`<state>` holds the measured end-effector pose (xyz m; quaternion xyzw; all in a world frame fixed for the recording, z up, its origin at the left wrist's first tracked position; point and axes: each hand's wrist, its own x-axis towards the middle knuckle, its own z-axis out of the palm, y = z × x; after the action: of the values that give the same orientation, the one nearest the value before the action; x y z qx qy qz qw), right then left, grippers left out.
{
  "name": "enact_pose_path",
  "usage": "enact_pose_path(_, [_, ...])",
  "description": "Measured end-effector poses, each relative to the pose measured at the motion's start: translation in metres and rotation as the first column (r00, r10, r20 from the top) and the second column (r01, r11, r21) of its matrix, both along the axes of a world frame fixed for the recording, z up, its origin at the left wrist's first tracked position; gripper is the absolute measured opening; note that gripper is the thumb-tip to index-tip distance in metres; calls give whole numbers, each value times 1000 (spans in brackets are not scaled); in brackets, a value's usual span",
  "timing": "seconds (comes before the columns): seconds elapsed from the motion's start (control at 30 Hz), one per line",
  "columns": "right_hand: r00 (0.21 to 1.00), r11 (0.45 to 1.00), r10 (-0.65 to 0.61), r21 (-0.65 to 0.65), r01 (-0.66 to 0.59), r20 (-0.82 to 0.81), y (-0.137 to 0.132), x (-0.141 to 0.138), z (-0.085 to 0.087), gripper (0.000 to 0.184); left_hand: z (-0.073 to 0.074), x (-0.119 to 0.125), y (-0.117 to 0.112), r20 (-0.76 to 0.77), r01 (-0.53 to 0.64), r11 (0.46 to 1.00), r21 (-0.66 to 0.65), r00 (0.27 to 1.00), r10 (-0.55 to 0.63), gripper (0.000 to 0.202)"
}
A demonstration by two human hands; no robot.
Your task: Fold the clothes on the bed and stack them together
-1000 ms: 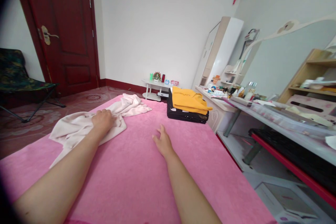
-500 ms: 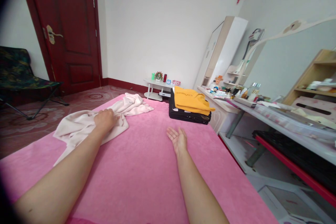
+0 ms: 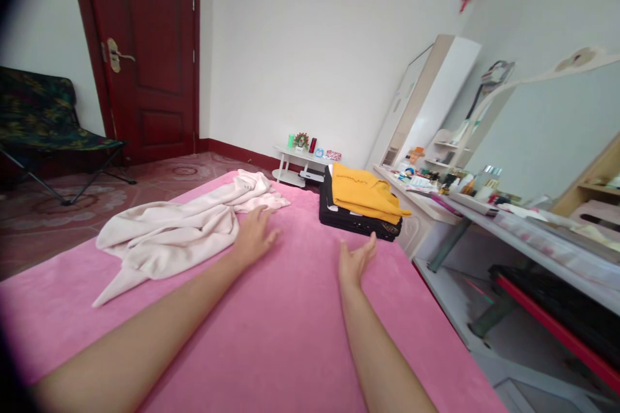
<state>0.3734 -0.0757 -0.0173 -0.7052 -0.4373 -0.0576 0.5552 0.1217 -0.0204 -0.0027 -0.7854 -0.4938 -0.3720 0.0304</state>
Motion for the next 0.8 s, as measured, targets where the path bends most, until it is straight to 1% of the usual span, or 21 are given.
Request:
enact_pose_path(0.03, [978,996,-84,-20,90,189,3,8,5,86,-6,11,-4,-48,101,995,-9,994,-101,51])
enact_pose_path(0.07, [929,987,-141,-26,159,343,8,16,10,87,-11,19,-8,-92,198,980,-23,976,-199,51])
enact_pose_path(0.1, [871,979,-168,-27,203,462,14,23,17,88,-17,26,-10,-127,286,958,-40,949,-288,48])
enact_pose_path(0.13, [814,975,-154,-46,216,560,21,28,24,88,-21,31,-12,-150,357,932,-59,920,-362,44])
enact_pose_path(0.17, [767,972,-129,-72,222,628,31,33,30,89,-24,34,-13,-159,405,911,-78,897,-412,41])
enact_pose_path(0.2, [734,969,-95,-106,222,673,42,36,36,91,-26,35,-12,-155,426,899,-95,886,-437,39])
enact_pose_path(0.27, [707,959,9,-207,195,707,66,42,46,91,-27,33,-10,-127,423,897,-129,890,-438,43])
enact_pose_path(0.33, [739,938,104,-312,149,665,91,48,54,84,-25,30,-8,-95,413,898,-154,898,-430,51])
enact_pose_path(0.4, [810,926,124,-361,113,573,116,57,63,74,-22,28,-5,-86,428,889,-163,891,-445,55])
enact_pose_path(0.47, [866,927,113,-366,86,488,139,70,73,68,-20,27,-2,-90,440,883,-163,884,-458,56])
enact_pose_path(0.5, [878,926,121,-371,68,463,149,78,79,66,-20,27,-1,-89,440,883,-163,885,-457,57])
enact_pose_path(0.57, [880,914,171,-405,27,444,166,94,88,68,-19,28,2,-79,436,884,-170,888,-453,57])
enact_pose_path(0.63, [858,890,234,-456,1,457,174,105,91,73,-20,28,3,-72,435,883,-179,889,-452,54])
enact_pose_path(0.7, [812,879,279,-478,0,513,169,111,86,86,-19,28,4,-75,437,880,-186,887,-456,51])
enact_pose_path(0.73, [773,882,298,-472,2,560,162,111,81,96,-19,28,4,-79,437,880,-187,886,-457,49])
enact_pose_path(0.8, [670,899,325,-437,-1,668,145,108,67,117,-19,28,3,-84,438,880,-185,885,-458,48])
